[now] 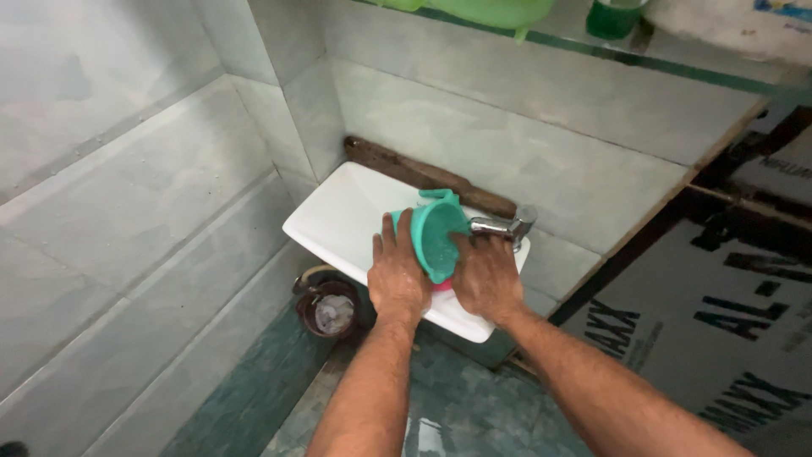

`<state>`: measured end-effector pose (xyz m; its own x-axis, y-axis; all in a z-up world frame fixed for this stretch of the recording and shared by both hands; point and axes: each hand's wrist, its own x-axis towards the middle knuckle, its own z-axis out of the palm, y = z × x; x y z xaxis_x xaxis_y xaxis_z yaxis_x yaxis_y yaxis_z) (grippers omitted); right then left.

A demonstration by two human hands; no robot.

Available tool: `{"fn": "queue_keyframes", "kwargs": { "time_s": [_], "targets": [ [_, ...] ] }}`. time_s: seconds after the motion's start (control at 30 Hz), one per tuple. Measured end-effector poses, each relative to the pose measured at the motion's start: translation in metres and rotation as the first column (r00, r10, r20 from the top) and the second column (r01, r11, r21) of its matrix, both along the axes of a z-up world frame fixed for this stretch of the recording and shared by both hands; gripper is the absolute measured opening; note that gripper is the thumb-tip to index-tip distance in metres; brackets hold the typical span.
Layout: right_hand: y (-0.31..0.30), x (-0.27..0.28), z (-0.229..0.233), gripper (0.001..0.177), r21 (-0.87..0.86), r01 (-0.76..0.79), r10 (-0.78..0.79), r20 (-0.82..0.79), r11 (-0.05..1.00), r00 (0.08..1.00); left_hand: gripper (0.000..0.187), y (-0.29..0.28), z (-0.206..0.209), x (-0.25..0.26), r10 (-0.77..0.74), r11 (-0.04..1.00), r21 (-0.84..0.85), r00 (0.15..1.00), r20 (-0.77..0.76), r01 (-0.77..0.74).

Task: The person cleans a small white bathroom sink using a pink sponge and a green cup. They repeatedly pour water from the cup onto the sponge and scrub the sink basin and faucet area.

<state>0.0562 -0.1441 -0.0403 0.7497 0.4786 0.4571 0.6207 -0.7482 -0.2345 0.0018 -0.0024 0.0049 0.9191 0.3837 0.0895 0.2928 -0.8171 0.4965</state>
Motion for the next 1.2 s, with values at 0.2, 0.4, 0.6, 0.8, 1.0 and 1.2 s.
{"fn": "queue_keyframes", "kwargs": {
  "time_s": [0.2, 0.4, 0.6, 0.8, 1.0, 1.2],
  "targets": [
    [-0.001, -0.003, 0.0, 0.05, -0.037, 0.022, -0.022, -0.024, 0.999, 0.999, 0.102, -0.003, -0.006, 0.0, 0.03, 0.999, 0.015, 0.995, 0.095, -0.031],
    [-0.001, -0.001, -0.002, 0.05, 0.017, 0.003, -0.003, 0.018, 1.0, 1.0, 0.097, -0.004, -0.011, -0.001, 0.051, 0.999, 0.01, 0.991, 0.126, -0.053],
    [-0.001, 0.001, -0.001, 0.051, -0.019, 0.034, -0.035, -0.063, 0.999, 0.997, 0.1, -0.002, -0.009, 0.003, 0.04, 0.999, 0.018, 0.993, 0.11, -0.043],
    [0.001, 0.001, -0.001, 0.052, -0.019, 0.033, -0.034, -0.072, 0.999, 0.997, 0.103, 0.003, -0.015, 0.0, 0.011, 1.0, 0.027, 0.992, 0.125, -0.014],
    [0.002, 0.0, -0.003, 0.057, -0.061, 0.058, -0.063, -0.072, 0.996, 0.995, 0.107, 0.006, -0.019, 0.0, -0.003, 1.0, 0.027, 0.995, 0.1, 0.001],
    [0.006, -0.002, -0.001, 0.055, -0.048, 0.056, -0.06, -0.067, 0.997, 0.996, 0.115, 0.007, -0.009, -0.004, 0.004, 1.0, 0.004, 1.0, 0.012, -0.004]
  ]
}}
